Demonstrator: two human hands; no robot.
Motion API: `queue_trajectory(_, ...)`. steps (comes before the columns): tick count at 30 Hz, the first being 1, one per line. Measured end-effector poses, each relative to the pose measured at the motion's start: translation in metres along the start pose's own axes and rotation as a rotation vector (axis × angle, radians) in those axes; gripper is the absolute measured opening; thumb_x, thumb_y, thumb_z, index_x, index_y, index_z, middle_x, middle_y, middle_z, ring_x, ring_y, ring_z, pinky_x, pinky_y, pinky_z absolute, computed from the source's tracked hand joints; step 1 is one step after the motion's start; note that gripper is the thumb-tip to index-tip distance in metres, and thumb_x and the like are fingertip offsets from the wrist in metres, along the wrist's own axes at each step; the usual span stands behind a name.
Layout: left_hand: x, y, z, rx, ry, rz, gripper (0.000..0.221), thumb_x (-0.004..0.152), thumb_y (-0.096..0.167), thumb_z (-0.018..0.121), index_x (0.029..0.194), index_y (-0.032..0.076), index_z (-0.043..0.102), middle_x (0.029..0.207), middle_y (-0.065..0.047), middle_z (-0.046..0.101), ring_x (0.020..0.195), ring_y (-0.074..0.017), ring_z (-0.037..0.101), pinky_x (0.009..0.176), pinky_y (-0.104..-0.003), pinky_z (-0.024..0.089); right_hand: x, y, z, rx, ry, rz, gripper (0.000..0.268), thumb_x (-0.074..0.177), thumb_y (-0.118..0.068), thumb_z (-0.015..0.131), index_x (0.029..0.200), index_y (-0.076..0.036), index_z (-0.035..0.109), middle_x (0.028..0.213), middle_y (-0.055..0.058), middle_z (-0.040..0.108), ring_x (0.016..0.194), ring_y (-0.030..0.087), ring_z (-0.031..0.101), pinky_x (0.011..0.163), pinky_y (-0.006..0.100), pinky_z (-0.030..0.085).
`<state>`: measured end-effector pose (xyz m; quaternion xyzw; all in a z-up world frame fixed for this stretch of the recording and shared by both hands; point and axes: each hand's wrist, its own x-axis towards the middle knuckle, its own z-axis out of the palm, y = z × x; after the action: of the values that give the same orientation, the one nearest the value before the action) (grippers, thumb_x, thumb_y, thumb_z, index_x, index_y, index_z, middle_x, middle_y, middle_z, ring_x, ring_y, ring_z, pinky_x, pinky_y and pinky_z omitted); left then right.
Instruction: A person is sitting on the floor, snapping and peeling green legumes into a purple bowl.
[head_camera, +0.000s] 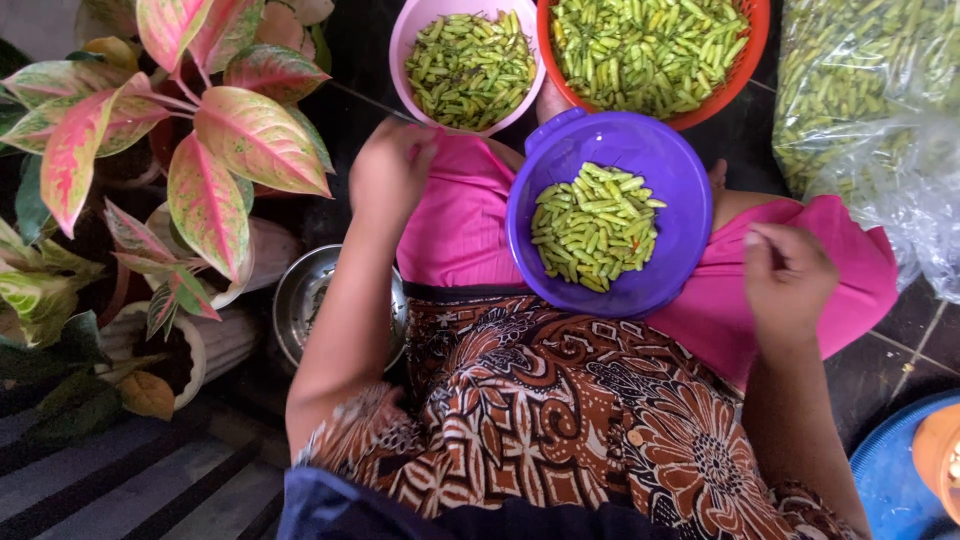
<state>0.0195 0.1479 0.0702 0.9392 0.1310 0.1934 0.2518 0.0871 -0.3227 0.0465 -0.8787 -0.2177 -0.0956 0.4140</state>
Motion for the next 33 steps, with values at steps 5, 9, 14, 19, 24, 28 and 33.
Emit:
queue_trajectory(5,0.086,-0.055,0.122,0.241,-0.405,-0.11,0.028,0.081,0.01,0.068,0.106,0.017,0.079,0.108,-0.009,0.073,0.091,-0.0324,0.069,0.08,-0.044,0.056,-0.025,0.04,-0.012,0.038,0.081,0.112,0.014,0.104,0.017,0.068,0.118,0.016,0.071,0.104,0.022,0.068,0.084,0.024,0.059,0.078,0.032,0.048)
queue_trajectory(9,0.116,-0.099,0.205,0.472,-0.682,-0.22,0.024,0.094,0.017,0.059,0.102,0.01,0.08,0.104,-0.012,0.077,0.1,-0.0356,0.071,0.085,-0.047,0.056,-0.019,0.039,-0.008,0.034,0.08,0.073,0.015,0.099,0.016,0.069,0.113,0.013,0.072,0.099,0.02,0.068,0.076,0.021,0.055,0.07,0.031,0.044)
queue_trajectory(14,0.107,-0.066,0.167,0.189,-0.488,-0.39,0.019,0.089,0.012,0.065,0.101,0.013,0.08,0.097,-0.009,0.077,0.086,-0.0272,0.072,0.083,-0.04,0.058,-0.017,0.035,-0.007,0.042,0.08,0.078,0.014,0.098,0.016,0.07,0.112,0.014,0.072,0.098,0.019,0.067,0.076,0.021,0.054,0.07,0.031,0.043)
queue_trajectory(19,0.095,-0.071,0.139,-0.564,-0.148,-0.413,0.007,0.093,0.006,0.067,0.099,0.003,0.069,0.081,-0.003,0.071,0.069,-0.0118,0.071,0.068,-0.024,0.058,-0.016,0.031,-0.006,0.09,0.079,0.086,0.014,0.098,0.016,0.069,0.112,0.015,0.071,0.1,0.02,0.066,0.08,0.022,0.056,0.073,0.031,0.045)
queue_trajectory(24,0.075,-0.027,0.084,-1.024,-0.146,-0.549,0.013,0.104,0.009,0.053,0.115,0.011,0.061,0.093,-0.005,0.073,0.07,-0.0093,0.064,0.053,-0.02,0.05,-0.012,0.028,-0.002,0.106,0.061,0.11,0.014,0.101,0.016,0.07,0.115,0.014,0.07,0.099,0.018,0.066,0.08,0.021,0.056,0.074,0.031,0.046)
queue_trajectory(28,0.041,0.026,0.07,-1.241,-0.205,-0.557,0.021,0.105,0.019,0.054,0.12,0.005,0.06,0.091,-0.012,0.071,0.058,-0.0142,0.063,0.045,-0.023,0.053,0.007,-0.019,0.011,0.192,0.029,0.2,0.017,0.102,0.014,0.065,0.119,0.01,0.067,0.105,0.016,0.067,0.09,0.019,0.06,0.085,0.03,0.05)
queue_trajectory(33,-0.026,0.089,0.092,-1.511,-0.592,-0.501,0.031,0.1,0.013,0.059,0.129,0.0,0.059,0.073,-0.013,0.069,0.057,-0.0191,0.071,0.04,-0.023,0.061,0.021,-0.069,0.06,0.624,-0.267,0.393,0.038,0.097,-0.014,0.065,0.134,-0.006,0.067,0.097,0.015,0.069,0.078,0.017,0.064,0.062,0.03,0.058)
